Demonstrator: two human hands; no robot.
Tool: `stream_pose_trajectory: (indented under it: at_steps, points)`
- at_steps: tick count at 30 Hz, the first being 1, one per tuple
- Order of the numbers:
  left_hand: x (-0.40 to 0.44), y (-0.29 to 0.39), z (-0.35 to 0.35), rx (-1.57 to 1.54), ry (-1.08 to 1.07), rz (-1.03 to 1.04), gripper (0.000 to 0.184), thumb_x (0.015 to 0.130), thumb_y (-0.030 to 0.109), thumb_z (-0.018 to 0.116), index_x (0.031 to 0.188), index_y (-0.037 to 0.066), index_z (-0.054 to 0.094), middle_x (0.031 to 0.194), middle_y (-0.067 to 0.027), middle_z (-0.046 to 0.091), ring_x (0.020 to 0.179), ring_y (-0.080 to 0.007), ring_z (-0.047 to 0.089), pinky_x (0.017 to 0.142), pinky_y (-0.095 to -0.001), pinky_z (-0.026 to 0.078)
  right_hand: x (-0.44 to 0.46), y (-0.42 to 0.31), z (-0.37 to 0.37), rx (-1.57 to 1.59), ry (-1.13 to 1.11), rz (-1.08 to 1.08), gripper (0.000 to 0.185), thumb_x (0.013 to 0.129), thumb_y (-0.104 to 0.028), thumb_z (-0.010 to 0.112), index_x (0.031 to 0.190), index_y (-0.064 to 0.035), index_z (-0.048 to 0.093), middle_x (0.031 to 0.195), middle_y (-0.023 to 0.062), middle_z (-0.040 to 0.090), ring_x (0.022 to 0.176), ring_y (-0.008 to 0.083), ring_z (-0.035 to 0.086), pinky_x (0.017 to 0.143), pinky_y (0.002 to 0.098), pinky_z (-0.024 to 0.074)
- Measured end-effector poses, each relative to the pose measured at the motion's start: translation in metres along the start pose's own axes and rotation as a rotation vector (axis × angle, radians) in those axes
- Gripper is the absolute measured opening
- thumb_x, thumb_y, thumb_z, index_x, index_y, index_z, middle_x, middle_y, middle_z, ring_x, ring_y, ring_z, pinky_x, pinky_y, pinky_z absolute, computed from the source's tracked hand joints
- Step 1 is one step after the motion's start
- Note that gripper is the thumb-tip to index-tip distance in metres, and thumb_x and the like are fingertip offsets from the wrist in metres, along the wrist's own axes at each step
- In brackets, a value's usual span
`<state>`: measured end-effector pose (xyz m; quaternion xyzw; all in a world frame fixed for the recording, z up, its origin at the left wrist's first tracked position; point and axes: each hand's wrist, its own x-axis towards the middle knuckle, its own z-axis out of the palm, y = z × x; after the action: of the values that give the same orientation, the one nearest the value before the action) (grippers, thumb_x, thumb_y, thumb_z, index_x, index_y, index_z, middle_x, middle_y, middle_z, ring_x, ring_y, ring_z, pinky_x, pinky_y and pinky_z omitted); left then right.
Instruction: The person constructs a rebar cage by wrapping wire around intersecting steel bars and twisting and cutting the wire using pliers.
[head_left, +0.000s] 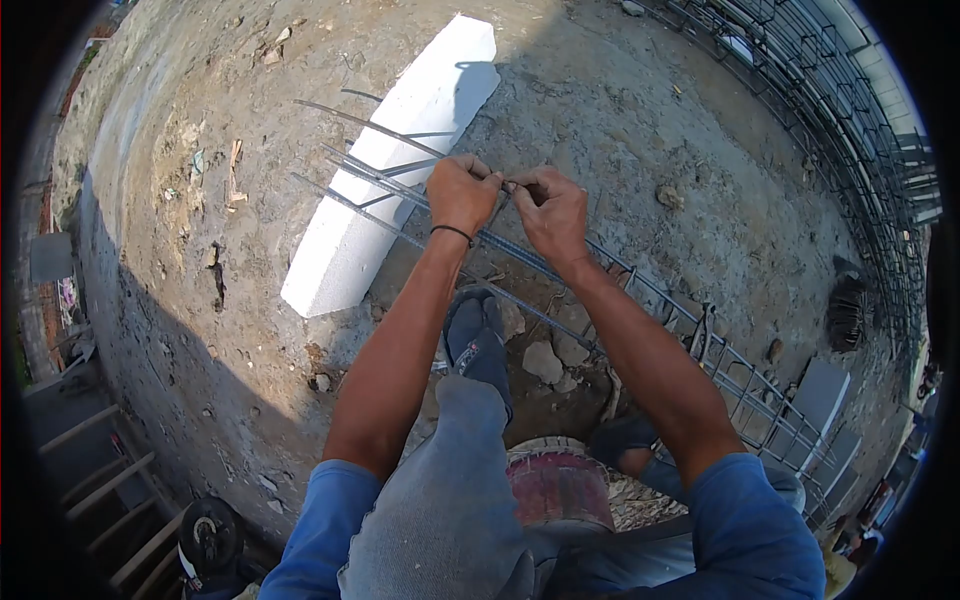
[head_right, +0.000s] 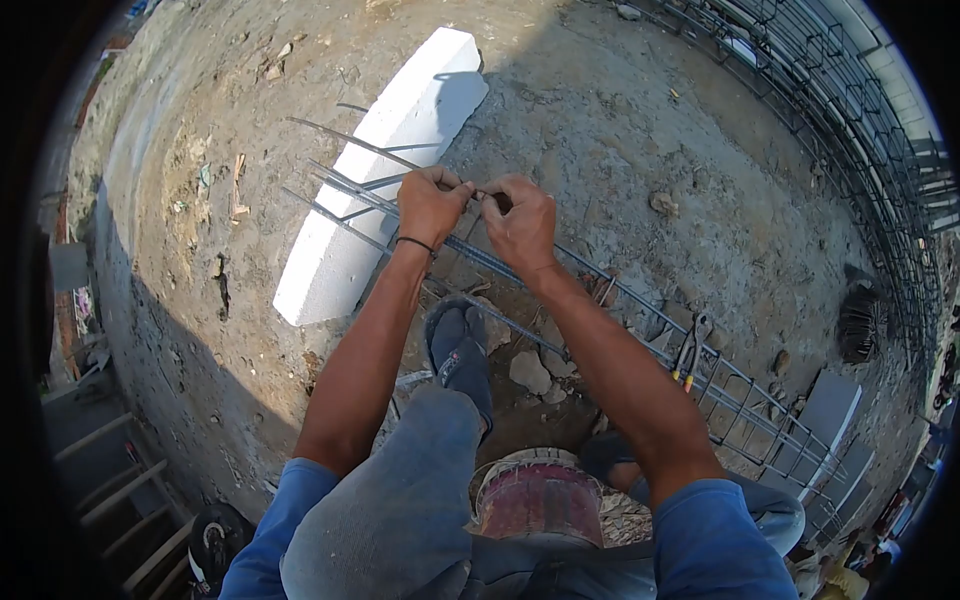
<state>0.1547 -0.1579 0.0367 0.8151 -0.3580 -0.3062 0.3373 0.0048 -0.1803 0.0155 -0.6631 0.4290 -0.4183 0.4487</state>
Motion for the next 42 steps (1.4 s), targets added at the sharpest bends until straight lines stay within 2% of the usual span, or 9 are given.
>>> stream_pose_trajectory:
  at_steps: [3,10,15,22,28,32,35,36,42]
  points:
    - [0.003,-0.001,-0.002,-0.036,-0.022,-0.017,0.019,0.073,0.019,0.085,0.074,0.002,0.076,0.071,-0.0154,0.073,0.067,-0.0273,0.072,0.067,-0.0370,0.056,-0.012,-0.008,-0.011,-0.308,-0.082,-0.399,0.018,0.080,-0.004,0.074,0.098,-0.0049,0.075,0.093,0.0108,0.071,0.084,0.0290,0.070,0.071,0.0396,0.0564]
    - [0.011,-0.003,-0.010,-0.027,-0.145,0.013,0.018,0.073,0.017,0.086,0.074,0.002,0.076,0.070,-0.0117,0.073,0.066,-0.0224,0.072,0.065,-0.0352,0.056,-0.013,-0.015,-0.012,-0.403,-0.211,-0.443,0.024,0.078,-0.004,0.075,0.102,-0.0055,0.076,0.103,0.0129,0.066,0.098,0.0341,0.064,0.083,0.0430,0.0540]
    - [0.003,0.008,-0.012,-0.043,-0.121,-0.016,0.019,0.073,0.017,0.086,0.073,0.001,0.076,0.068,-0.0116,0.073,0.062,-0.0212,0.072,0.062,-0.0342,0.057,0.000,-0.019,0.001,-0.325,-0.136,0.100,0.032,0.072,-0.014,0.086,0.098,0.0005,0.073,0.101,0.0168,0.066,0.095,0.0352,0.064,0.082,0.0436,0.0529]
    - [0.006,0.009,-0.013,0.051,-0.081,-0.022,0.019,0.071,0.018,0.086,0.072,0.002,0.077,0.067,-0.0114,0.073,0.064,-0.0220,0.073,0.064,-0.0340,0.058,0.032,-0.023,-0.008,-0.436,-0.308,0.382,0.055,0.062,-0.024,0.097,0.094,0.0019,0.061,0.097,0.0218,0.067,0.095,0.0395,0.066,0.081,0.0491,0.0517]
    - [0.004,0.009,-0.010,0.064,-0.061,-0.041,0.021,0.068,0.024,0.087,0.073,0.006,0.079,0.073,-0.0146,0.074,0.071,-0.0272,0.074,0.068,-0.0373,0.058,0.019,-0.028,-0.004,-0.632,-0.326,0.116,0.047,0.069,-0.021,0.090,0.101,0.0016,0.063,0.108,0.0244,0.068,0.099,0.0412,0.067,0.083,0.0517,0.0518]
    - [0.003,0.008,-0.005,0.077,-0.018,-0.048,0.021,0.068,0.025,0.086,0.074,0.006,0.079,0.074,-0.0160,0.074,0.073,-0.0304,0.075,0.071,-0.0386,0.059,0.015,-0.022,0.009,-0.796,-0.342,-0.035,0.029,0.083,-0.016,0.070,0.107,0.0004,0.064,0.113,0.0226,0.068,0.101,0.0426,0.065,0.087,0.0516,0.0522]
    - [0.005,0.004,-0.002,0.093,0.035,0.005,0.021,0.070,0.022,0.085,0.074,0.002,0.078,0.069,-0.0124,0.073,0.064,-0.0215,0.071,0.064,-0.0336,0.056,0.014,-0.017,0.015,-0.884,-0.340,-0.097,0.023,0.087,-0.012,0.059,0.107,-0.0007,0.065,0.113,0.0217,0.068,0.104,0.0433,0.064,0.089,0.0517,0.0517]
    - [0.004,0.006,-0.004,0.083,0.023,-0.019,0.019,0.069,0.022,0.083,0.074,0.005,0.078,0.073,-0.0150,0.074,0.070,-0.0277,0.073,0.069,-0.0367,0.058,0.013,-0.017,0.016,-0.878,-0.311,-0.116,0.022,0.088,-0.011,0.056,0.106,-0.0012,0.065,0.112,0.0214,0.069,0.105,0.0434,0.064,0.090,0.0517,0.0513]
    - [0.002,0.010,-0.006,0.071,0.008,-0.065,0.017,0.068,0.022,0.081,0.073,0.007,0.079,0.077,-0.0173,0.075,0.077,-0.0332,0.075,0.073,-0.0398,0.060,0.024,-0.012,0.009,-0.732,-0.428,-0.048,0.015,0.087,-0.010,0.060,0.095,-0.0006,0.068,0.096,0.0229,0.071,0.094,0.0454,0.067,0.085,0.0498,0.0532]
